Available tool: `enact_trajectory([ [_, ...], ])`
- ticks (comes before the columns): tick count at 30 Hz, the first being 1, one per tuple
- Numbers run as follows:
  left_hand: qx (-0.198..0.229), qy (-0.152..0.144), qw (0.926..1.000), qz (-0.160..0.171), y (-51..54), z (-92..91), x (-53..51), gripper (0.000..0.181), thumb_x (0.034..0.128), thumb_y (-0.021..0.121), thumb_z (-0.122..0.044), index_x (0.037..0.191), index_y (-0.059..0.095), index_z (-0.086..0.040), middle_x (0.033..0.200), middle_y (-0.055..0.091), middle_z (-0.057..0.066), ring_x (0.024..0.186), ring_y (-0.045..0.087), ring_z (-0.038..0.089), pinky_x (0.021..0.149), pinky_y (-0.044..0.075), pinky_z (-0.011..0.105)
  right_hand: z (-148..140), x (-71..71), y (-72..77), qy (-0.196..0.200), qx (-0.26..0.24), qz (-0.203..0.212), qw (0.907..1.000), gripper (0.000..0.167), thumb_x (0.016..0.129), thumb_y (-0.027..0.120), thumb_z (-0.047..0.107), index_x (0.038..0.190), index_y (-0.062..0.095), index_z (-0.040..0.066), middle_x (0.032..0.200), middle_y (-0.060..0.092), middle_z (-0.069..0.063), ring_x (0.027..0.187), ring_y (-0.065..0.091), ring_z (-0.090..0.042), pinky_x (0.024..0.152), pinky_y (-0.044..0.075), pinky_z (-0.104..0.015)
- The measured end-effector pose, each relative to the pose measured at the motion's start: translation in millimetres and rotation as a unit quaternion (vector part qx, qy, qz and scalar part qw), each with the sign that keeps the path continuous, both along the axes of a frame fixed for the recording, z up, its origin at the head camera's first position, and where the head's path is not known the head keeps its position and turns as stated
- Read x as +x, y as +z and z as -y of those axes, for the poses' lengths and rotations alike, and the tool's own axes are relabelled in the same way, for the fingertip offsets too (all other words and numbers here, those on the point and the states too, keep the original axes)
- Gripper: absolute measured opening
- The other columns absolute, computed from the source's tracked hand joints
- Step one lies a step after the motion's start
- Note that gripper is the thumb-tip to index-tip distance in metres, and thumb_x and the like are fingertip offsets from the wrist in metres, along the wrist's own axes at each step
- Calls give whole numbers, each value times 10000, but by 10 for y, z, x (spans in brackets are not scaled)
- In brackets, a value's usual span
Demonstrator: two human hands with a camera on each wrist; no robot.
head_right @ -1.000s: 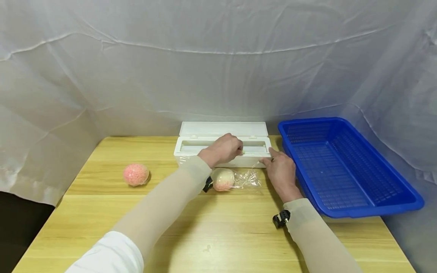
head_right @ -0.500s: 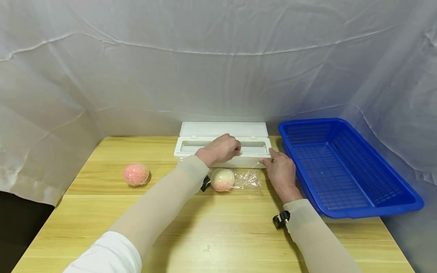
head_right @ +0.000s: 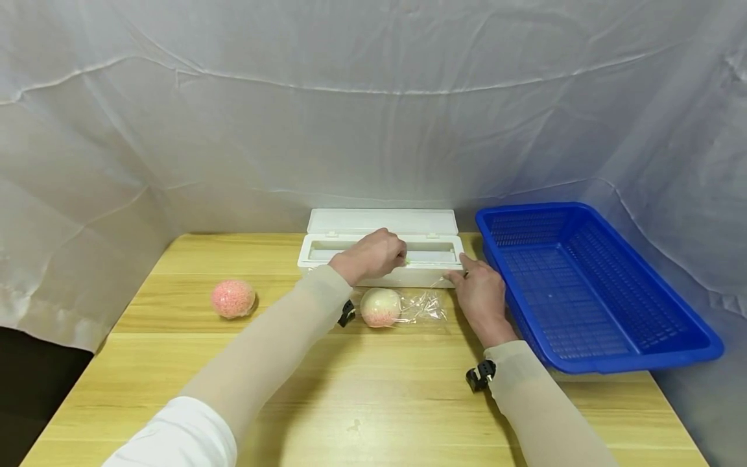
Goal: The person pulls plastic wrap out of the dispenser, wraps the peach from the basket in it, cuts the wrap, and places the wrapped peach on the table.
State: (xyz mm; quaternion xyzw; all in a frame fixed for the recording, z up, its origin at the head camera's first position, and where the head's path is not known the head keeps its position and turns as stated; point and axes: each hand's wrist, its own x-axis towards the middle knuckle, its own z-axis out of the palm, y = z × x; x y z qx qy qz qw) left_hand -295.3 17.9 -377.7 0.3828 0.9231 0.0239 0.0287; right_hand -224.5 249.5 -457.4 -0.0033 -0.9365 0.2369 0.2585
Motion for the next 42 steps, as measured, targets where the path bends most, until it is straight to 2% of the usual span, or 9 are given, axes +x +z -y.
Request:
enact_trajectory([
  [12, 179, -8, 9998, -13, -6, 95, -16, 163, 1059, 658, -275, 1026, 759, -151, 991, 745, -45, 977, 640, 173, 1025, 493, 318, -29, 0, 4, 6, 24, -75, 10000, 558, 866, 877, 193, 1333, 687, -47, 1197, 709, -328, 1067, 677, -528, 912, 522, -664],
  [21, 148, 17, 9999, -22, -10, 137, -25, 190, 1067, 644, -267, 1120, 775, -141, 1093, 771, -31, 1074, 667, 201, 1082, 482, 336, -23, -4, 4, -30, 2, 20, 10000, 560, 870, 875, 196, 1340, 684, -43, 1235, 696, -329, 1106, 667, -532, 930, 521, -665],
  [31, 208, 13, 9997, -89, -6, 226, -14, 169, 1062, 653, -266, 1016, 751, -136, 960, 722, -33, 962, 619, 171, 1036, 488, 325, -34, -20, -4, 16, 44, -108, 9999, 561, 859, 881, 190, 1328, 689, -51, 1225, 697, -334, 1101, 669, -534, 928, 520, -665],
  [42, 205, 82, 9998, -21, -1, 298, -21, 171, 1057, 660, -272, 960, 722, -147, 912, 687, -44, 904, 578, 157, 974, 494, 325, -39, -31, -13, 32, 34, -93, 9999, 562, 864, 881, 190, 1334, 686, -47, 1211, 704, -331, 1079, 676, -531, 920, 523, -664],
])
